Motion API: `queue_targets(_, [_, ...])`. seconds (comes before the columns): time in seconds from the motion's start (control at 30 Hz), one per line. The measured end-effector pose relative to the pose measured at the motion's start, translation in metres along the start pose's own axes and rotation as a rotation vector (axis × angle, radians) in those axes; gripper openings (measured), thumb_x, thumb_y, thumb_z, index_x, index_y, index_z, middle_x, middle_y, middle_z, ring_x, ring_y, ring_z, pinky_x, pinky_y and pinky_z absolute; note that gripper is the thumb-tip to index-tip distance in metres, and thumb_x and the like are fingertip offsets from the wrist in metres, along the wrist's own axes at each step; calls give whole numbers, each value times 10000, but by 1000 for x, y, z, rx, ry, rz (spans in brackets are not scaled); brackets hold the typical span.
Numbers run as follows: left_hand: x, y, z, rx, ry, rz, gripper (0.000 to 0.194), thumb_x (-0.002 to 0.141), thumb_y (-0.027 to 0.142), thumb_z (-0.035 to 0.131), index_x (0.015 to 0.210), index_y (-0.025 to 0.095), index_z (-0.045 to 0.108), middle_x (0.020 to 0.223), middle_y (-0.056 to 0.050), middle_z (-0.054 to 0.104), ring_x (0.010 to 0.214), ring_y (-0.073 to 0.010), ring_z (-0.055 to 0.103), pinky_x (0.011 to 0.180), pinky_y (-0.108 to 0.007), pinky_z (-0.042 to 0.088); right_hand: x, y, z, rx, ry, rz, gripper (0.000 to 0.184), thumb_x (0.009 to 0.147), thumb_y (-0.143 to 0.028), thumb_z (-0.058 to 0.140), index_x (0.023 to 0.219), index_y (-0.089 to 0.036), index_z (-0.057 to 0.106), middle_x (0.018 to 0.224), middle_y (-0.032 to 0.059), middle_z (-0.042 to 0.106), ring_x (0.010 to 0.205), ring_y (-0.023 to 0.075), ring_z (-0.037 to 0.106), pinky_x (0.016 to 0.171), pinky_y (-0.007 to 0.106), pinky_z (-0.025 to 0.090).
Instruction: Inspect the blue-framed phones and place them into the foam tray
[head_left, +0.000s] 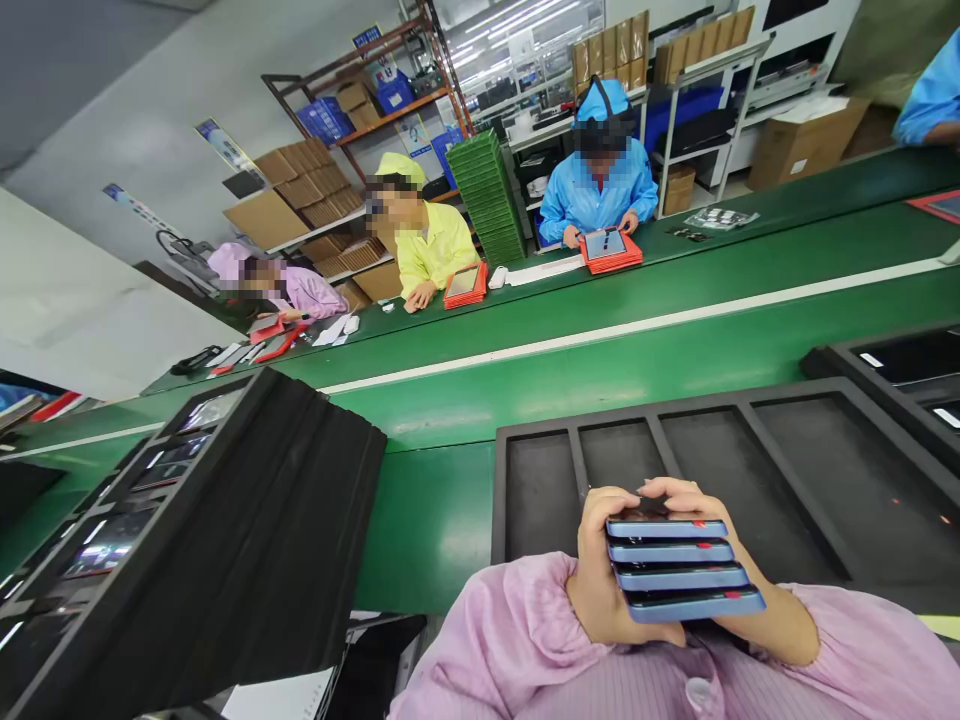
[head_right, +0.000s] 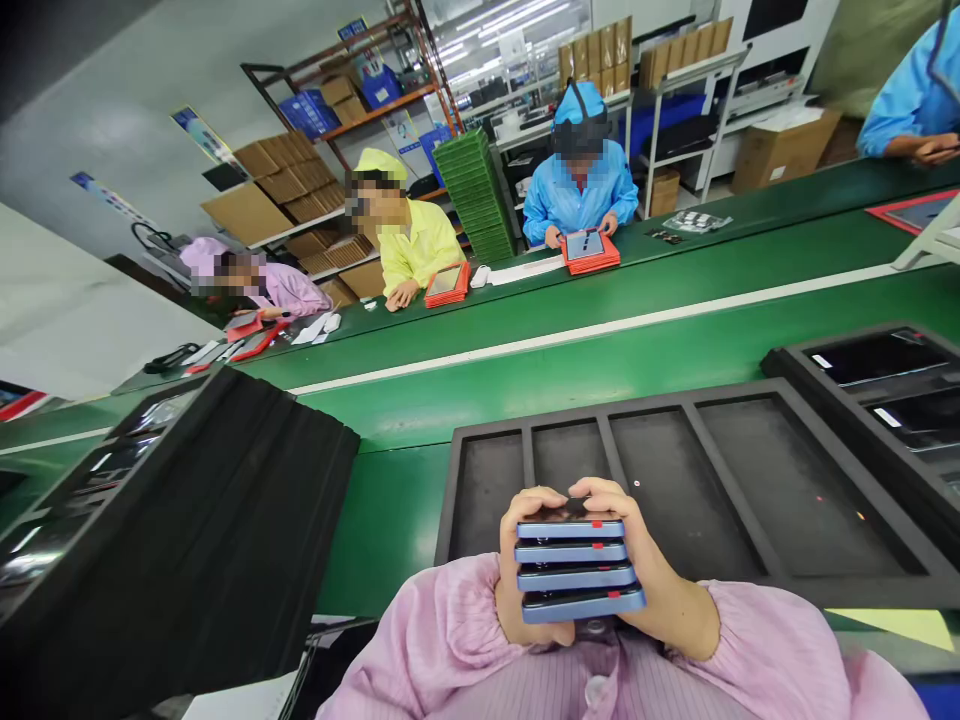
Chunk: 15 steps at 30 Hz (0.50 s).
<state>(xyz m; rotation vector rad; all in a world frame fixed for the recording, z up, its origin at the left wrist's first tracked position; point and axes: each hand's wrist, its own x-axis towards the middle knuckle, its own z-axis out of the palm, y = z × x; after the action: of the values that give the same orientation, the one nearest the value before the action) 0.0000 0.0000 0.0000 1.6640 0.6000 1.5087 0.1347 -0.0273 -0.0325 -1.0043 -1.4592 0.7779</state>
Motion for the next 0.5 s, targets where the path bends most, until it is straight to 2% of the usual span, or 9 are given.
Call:
queue_targets(0.13, [0,2,0,10,-24,22,783,602,743,581,1215,279,431,970,-74,485,856,-229,526,747,-348,498,-6,5,-5,11,-54,47,469,737,-501,654,1076,-253,443,1169,116,500,1145,283,473,898,428,467])
queue_targets(0.3, [-6,-2,-6,49,-74,59,798,604,742,588,1232,278,423,996,-69,514,899,-224,539,823,-355,484,-8,13,-12,-24,-138,85,508,666,-527,690,1054,-273,483,1164,92,524,1150,291,477,910,433,465])
queue_targets(0.43, [-7,-2,-8,114,0,42,850,563,768,593,1208,234,446,973,-79,524,877,-230,556,766,-350,505,0,11,-15,-141,-199,96,504,712,-414,643,1150,-237,466,1146,109,553,1067,271,544,878,401,487])
queue_targets(0.5, [2,1,-6,120,36,-58,848,546,772,607,1158,198,482,943,-74,541,825,-212,571,740,-335,513,10,2,-16,-230,-238,134,452,749,-363,571,1160,-209,464,1066,108,596,970,257,596,842,393,502])
